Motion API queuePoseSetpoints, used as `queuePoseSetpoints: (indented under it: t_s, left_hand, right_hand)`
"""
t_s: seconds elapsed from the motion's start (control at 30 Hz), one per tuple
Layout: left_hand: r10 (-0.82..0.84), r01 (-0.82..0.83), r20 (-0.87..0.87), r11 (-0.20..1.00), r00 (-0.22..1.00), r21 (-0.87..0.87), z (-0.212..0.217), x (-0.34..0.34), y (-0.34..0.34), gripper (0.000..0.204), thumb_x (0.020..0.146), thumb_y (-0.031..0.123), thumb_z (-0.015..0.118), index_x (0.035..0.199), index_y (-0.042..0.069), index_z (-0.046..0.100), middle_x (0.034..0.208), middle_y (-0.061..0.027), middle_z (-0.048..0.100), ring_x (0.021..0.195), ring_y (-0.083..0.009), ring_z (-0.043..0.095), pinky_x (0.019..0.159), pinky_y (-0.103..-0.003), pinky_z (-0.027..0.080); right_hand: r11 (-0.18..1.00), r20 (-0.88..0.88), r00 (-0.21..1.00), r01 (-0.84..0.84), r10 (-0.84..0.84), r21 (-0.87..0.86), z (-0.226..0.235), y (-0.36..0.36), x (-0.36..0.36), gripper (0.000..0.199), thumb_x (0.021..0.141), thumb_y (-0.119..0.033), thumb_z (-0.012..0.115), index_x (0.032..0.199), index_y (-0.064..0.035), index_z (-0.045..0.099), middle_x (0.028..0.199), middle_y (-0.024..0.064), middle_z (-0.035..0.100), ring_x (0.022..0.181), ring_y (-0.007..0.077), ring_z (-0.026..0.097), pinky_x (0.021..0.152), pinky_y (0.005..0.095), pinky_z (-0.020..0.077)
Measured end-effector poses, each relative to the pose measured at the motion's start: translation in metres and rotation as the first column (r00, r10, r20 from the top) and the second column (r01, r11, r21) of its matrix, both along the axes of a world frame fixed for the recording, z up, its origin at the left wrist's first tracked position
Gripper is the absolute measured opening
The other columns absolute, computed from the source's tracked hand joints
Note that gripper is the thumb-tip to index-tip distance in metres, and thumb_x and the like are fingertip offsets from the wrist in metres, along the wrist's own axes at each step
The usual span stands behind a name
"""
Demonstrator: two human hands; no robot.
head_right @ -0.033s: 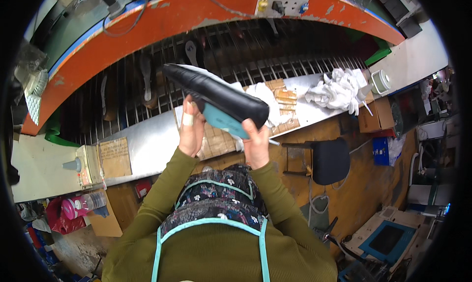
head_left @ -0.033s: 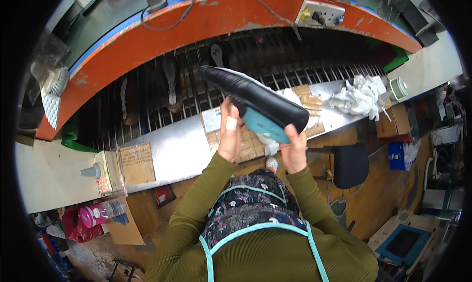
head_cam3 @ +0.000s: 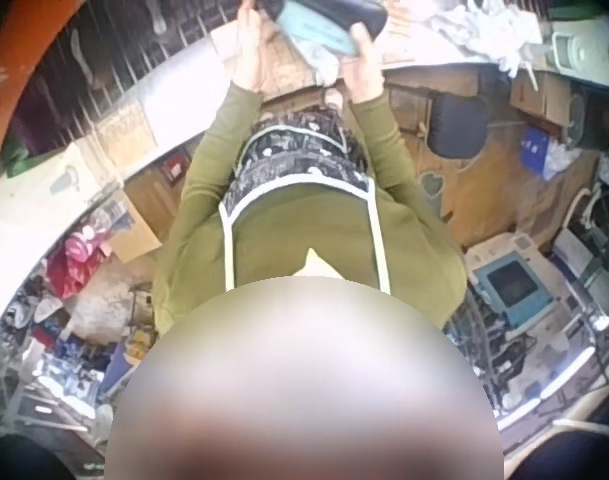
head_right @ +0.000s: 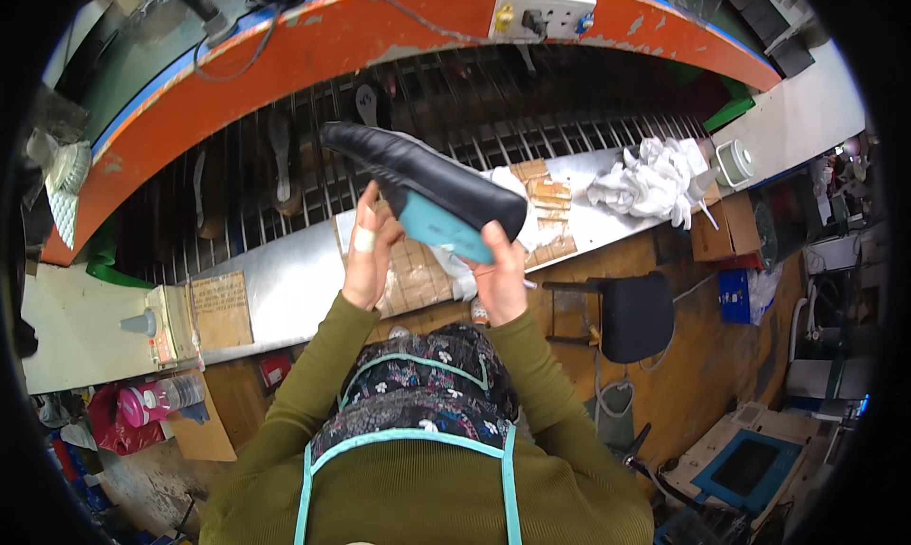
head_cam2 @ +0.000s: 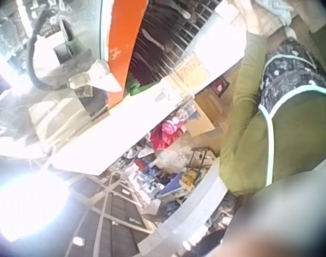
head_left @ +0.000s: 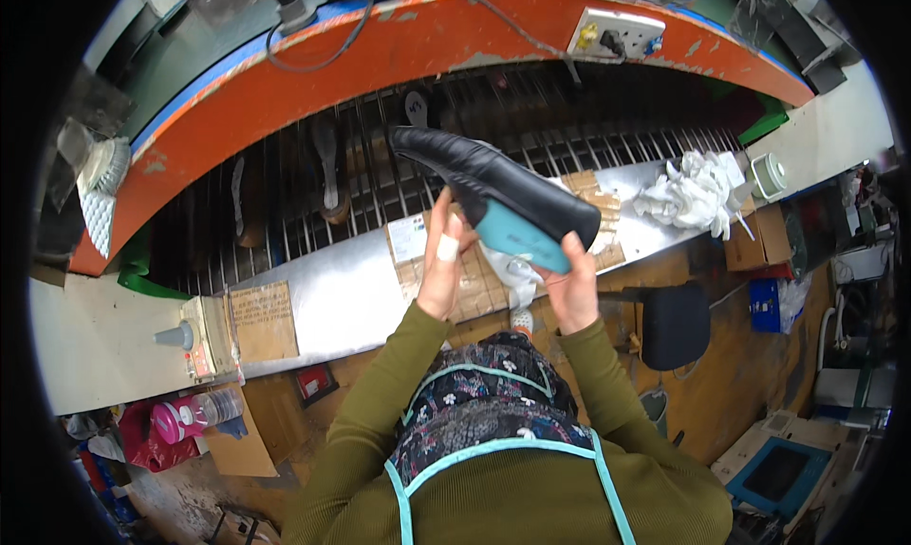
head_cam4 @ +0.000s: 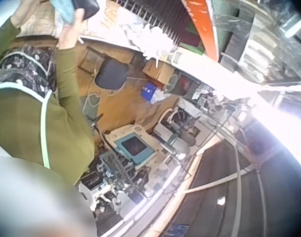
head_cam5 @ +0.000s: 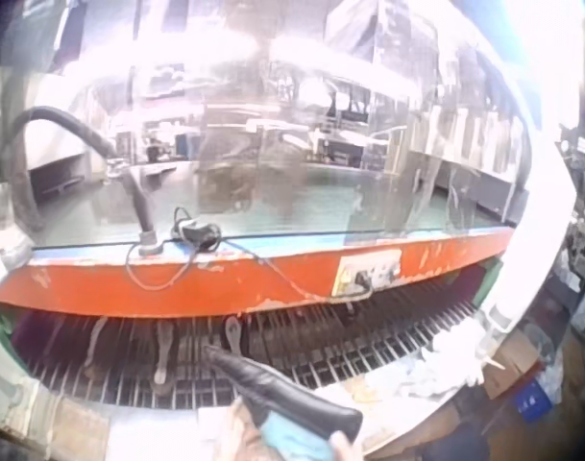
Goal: The person applies a white adhesive to the soles of two shoes using a small brush. They repeatedly dip the brush into a container and spread the glue along the edges and center of each sole, then set the shoes aside.
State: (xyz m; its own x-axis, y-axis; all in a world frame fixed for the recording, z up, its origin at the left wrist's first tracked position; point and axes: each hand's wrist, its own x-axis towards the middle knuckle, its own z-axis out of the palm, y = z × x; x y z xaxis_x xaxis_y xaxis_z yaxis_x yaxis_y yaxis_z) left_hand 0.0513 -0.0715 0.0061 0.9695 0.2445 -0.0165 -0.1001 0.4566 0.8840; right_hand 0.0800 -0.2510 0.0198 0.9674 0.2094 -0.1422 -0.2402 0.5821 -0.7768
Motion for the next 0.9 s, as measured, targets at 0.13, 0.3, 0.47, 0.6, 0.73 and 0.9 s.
queuePoseSetpoints:
  t_s: [0.13, 0.3, 0.47, 0.6, 0.73, 0.9]
  left_hand:
    - [0.128, 0.179, -0.397, 0.740, 0.909, 0.648, -0.049, -0.009, -0.001, 0.071, 0.079, 0.048, 0.073, 0.132, 0.004, 0.051, 0.108, -0.0152, 0.065, 0.100, -0.0273, 0.063, 0.083, -0.039, 0.050]
    - [0.185, 0.395, -0.627, 0.634, 0.757, 0.665, -0.116, -0.046, -0.062, 0.071, 0.064, 0.047, 0.082, 0.119, 0.008, 0.058, 0.093, -0.0135, 0.066, 0.086, -0.0315, 0.063, 0.077, -0.044, 0.047]
    - [0.411, 0.329, -0.681, 0.650, 0.606, 0.685, -0.133, -0.038, -0.114, 0.067, 0.061, 0.043, 0.086, 0.115, 0.014, 0.058, 0.109, -0.0129, 0.054, 0.108, -0.0339, 0.049, 0.094, -0.049, 0.034]
    - [0.561, 0.260, -0.606, 0.576, 0.564, 0.775, -0.128, -0.033, -0.136, 0.049, 0.062, 0.039, 0.085, 0.099, 0.014, 0.067, 0.100, -0.0098, 0.052, 0.103, -0.0314, 0.047, 0.092, -0.046, 0.031]
    - [0.655, 0.187, -0.558, 0.549, 0.510, 0.815, -0.132, -0.027, -0.144, 0.028, 0.065, 0.033, 0.083, 0.083, 0.014, 0.073, 0.095, -0.0069, 0.051, 0.097, -0.0285, 0.048, 0.083, -0.043, 0.031]
    - [0.673, 0.182, -0.564, 0.552, 0.480, 0.814, -0.134, -0.027, -0.146, 0.020, 0.068, 0.028, 0.082, 0.080, 0.014, 0.073, 0.092, -0.0048, 0.054, 0.097, -0.0265, 0.050, 0.083, -0.043, 0.031]
  right_hand:
    - [0.999, -0.164, 0.987, 0.010, -0.003, 0.041, -0.023, -0.026, 0.116, 0.045, 0.094, -0.036, 0.058, 0.121, -0.0007, 0.053, 0.113, 0.0145, 0.064, 0.099, 0.0244, 0.066, 0.079, 0.0371, 0.0583]
    - [0.952, 0.038, 0.980, 0.200, -0.197, -0.233, -0.100, -0.008, 0.285, 0.037, 0.085, -0.027, 0.072, 0.113, -0.0065, 0.059, 0.106, 0.0052, 0.064, 0.091, 0.0161, 0.063, 0.078, 0.0357, 0.0513]
    - [0.775, 0.447, 0.872, 0.420, -0.200, -0.472, -0.190, 0.024, 0.374, 0.041, 0.078, -0.007, 0.075, 0.113, 0.0046, 0.058, 0.110, 0.0116, 0.063, 0.097, 0.0185, 0.061, 0.086, 0.0302, 0.0466]
    - [0.668, 0.189, 0.933, -0.068, 0.305, -0.741, -0.226, -0.006, 0.368, 0.052, 0.071, -0.006, 0.079, 0.117, 0.0050, 0.057, 0.111, 0.0100, 0.065, 0.101, 0.0175, 0.060, 0.093, 0.0300, 0.0437]
    - [0.134, 0.078, 0.840, 0.007, 0.537, -0.991, -0.219, -0.048, 0.418, 0.073, 0.069, -0.028, 0.078, 0.130, -0.0018, 0.047, 0.130, 0.0184, 0.054, 0.118, 0.0330, 0.052, 0.103, 0.0392, 0.0381]
    - [-0.110, 0.277, 0.845, 0.363, 0.457, -0.925, -0.216, -0.078, 0.537, 0.083, 0.069, -0.036, 0.076, 0.137, -0.0054, 0.037, 0.135, 0.0193, 0.048, 0.123, 0.0368, 0.047, 0.105, 0.0420, 0.0360]
